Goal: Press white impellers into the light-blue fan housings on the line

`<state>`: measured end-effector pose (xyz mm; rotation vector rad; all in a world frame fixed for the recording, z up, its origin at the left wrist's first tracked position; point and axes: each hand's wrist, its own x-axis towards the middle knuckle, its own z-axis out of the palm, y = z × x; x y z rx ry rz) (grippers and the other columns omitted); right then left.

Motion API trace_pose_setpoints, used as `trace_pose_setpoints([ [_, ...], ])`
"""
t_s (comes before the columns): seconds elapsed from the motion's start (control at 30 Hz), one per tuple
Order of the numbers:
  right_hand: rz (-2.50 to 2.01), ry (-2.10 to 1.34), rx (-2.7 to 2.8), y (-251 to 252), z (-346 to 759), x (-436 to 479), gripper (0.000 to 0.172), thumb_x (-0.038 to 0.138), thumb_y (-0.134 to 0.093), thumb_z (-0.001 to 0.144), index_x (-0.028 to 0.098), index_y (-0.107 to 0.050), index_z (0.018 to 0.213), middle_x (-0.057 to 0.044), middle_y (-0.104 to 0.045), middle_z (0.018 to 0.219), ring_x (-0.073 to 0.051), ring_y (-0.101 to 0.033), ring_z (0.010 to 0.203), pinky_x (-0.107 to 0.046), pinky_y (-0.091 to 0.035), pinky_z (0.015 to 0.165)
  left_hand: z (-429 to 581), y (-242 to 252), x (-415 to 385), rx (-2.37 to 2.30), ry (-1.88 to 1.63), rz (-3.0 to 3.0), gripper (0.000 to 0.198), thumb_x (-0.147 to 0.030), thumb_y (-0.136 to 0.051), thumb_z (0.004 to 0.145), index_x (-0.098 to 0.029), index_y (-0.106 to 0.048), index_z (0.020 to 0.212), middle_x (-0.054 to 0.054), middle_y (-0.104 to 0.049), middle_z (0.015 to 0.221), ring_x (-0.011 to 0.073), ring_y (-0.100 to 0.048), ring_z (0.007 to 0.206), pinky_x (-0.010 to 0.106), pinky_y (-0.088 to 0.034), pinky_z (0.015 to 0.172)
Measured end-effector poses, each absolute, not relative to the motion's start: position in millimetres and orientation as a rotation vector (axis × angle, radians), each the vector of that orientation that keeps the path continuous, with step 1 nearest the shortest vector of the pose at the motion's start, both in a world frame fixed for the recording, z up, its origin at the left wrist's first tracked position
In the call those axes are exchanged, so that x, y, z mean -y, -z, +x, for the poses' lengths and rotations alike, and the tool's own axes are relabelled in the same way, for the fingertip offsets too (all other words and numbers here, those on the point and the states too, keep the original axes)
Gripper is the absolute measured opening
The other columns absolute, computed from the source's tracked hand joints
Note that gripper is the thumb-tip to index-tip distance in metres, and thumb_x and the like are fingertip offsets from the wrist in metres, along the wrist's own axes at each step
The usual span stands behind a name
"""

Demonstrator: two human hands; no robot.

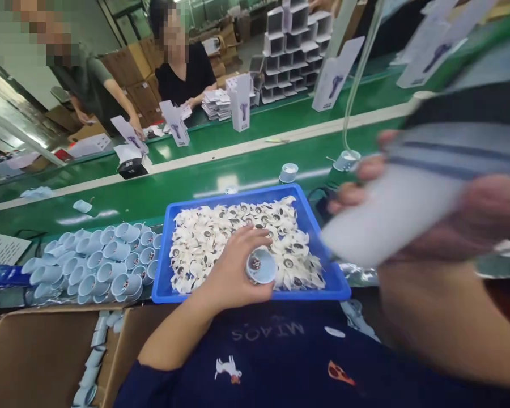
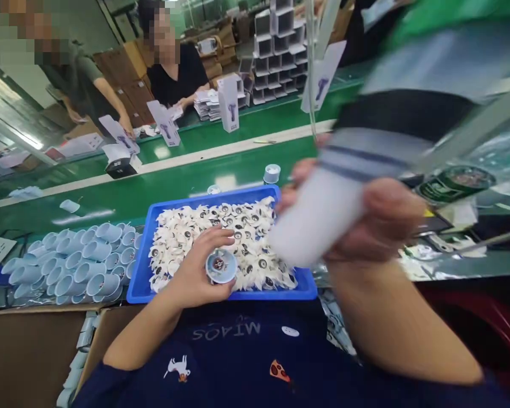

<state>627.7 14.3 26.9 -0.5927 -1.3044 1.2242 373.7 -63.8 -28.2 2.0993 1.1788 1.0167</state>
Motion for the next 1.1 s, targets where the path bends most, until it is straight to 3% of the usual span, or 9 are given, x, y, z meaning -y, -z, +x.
trace_pose_setpoints([
  [0.07,-0.386,-1.477,1.097,-46.7,585.4,-4.8,0.051,0.052,-0.090,0.061,0.027,-0.070,0.101,0.001,-0.056,0.089,-0.014,-0.060,0.072,-0.028,-0.054,0.063,388.7,36.2,63.2,-1.191,-0.985,2.084,0.060,-0.023,-0.075,0.067,-0.024,-0.057,0.124,0.008,-0.068,0.121,0.0286,-0.064,0.112,0.045,-0.049,0.101],
  [0.17,-0.251,-1.458,1.065,-51.5,554.7,4.8,0.040,0.050,-0.089,0.065,0.022,-0.068,0.084,-0.001,-0.059,0.084,-0.015,-0.061,0.068,-0.026,-0.054,0.056,398.4,35.2,64.4,-1.185,-1.061,2.024,0.058,-0.039,-0.084,0.067,-0.022,-0.060,0.117,0.005,-0.072,0.102,0.0232,-0.068,0.087,0.036,-0.054,0.082],
  [0.33,-0.210,-1.449,1.101,-33.0,554.5,10.1,0.030,0.047,-0.084,0.073,0.023,-0.070,0.086,-0.003,-0.062,0.083,-0.018,-0.062,0.069,-0.029,-0.055,0.059,403.1,24.1,64.5,-1.069,-1.128,2.052,0.045,-0.050,-0.086,0.067,-0.019,-0.062,0.091,0.001,-0.067,0.081,0.0169,-0.063,0.071,0.029,-0.050,0.067],
  [0.5,-0.190,-1.459,1.162,-24.8,562.1,11.9,0.025,0.043,-0.082,0.078,0.025,-0.071,0.091,-0.003,-0.064,0.082,-0.019,-0.063,0.073,-0.030,-0.054,0.061,410.1,27.4,62.9,-1.092,-1.143,2.086,0.037,-0.048,-0.080,0.072,-0.019,-0.060,0.084,0.000,-0.063,0.074,0.0146,-0.058,0.064,0.027,-0.047,0.059],
  [0.73,-0.279,-1.439,1.086,-25.3,558.3,8.3,0.032,0.047,-0.083,0.076,0.020,-0.070,0.088,-0.003,-0.064,0.087,-0.019,-0.064,0.072,-0.030,-0.056,0.060,413.0,17.9,64.9,-1.186,-0.976,2.084,0.037,-0.046,-0.080,0.069,-0.019,-0.062,0.087,0.002,-0.066,0.079,0.0181,-0.062,0.068,0.029,-0.049,0.061],
  [0.9,-0.549,-1.456,0.947,-23.1,586.1,-4.4,0.055,0.061,-0.093,0.056,0.024,-0.067,0.087,0.001,-0.062,0.088,-0.016,-0.061,0.071,-0.027,-0.056,0.059,400.2,8.6,58.2,-1.256,-0.438,2.184,0.088,-0.055,-0.085,0.063,-0.022,-0.052,0.138,0.005,-0.073,0.091,0.0254,-0.069,0.076,0.034,-0.054,0.064],
  [0.97,-0.695,-1.369,0.943,-10.2,618.3,-6.9,0.063,0.066,-0.093,0.051,0.028,-0.068,0.094,0.001,-0.060,0.093,-0.017,-0.060,0.076,-0.029,-0.057,0.067,379.3,19.1,52.7,-1.471,-0.397,2.245,0.092,-0.054,-0.084,0.066,-0.022,-0.048,0.144,0.007,-0.074,0.092,0.0281,-0.070,0.079,0.037,-0.055,0.067],
  [1.03,-0.846,-1.190,0.987,10.2,654.3,-7.2,0.063,0.073,-0.089,0.055,0.033,-0.069,0.100,-0.001,-0.060,0.100,-0.021,-0.060,0.083,-0.036,-0.056,0.076,349.2,36.4,49.5,-1.720,-0.536,2.203,0.076,-0.052,-0.081,0.071,-0.023,-0.056,0.137,0.010,-0.074,0.104,0.0305,-0.071,0.092,0.041,-0.056,0.077],
  [1.1,-0.986,-0.903,1.073,32.0,683.1,-5.6,0.040,0.067,-0.076,0.079,0.039,-0.068,0.106,-0.001,-0.060,0.109,-0.026,-0.059,0.089,-0.046,-0.052,0.081,317.1,55.5,50.5,-1.926,-0.752,2.049,0.064,-0.052,-0.079,0.073,-0.023,-0.062,0.127,0.011,-0.072,0.116,0.0309,-0.070,0.101,0.044,-0.056,0.085],
])
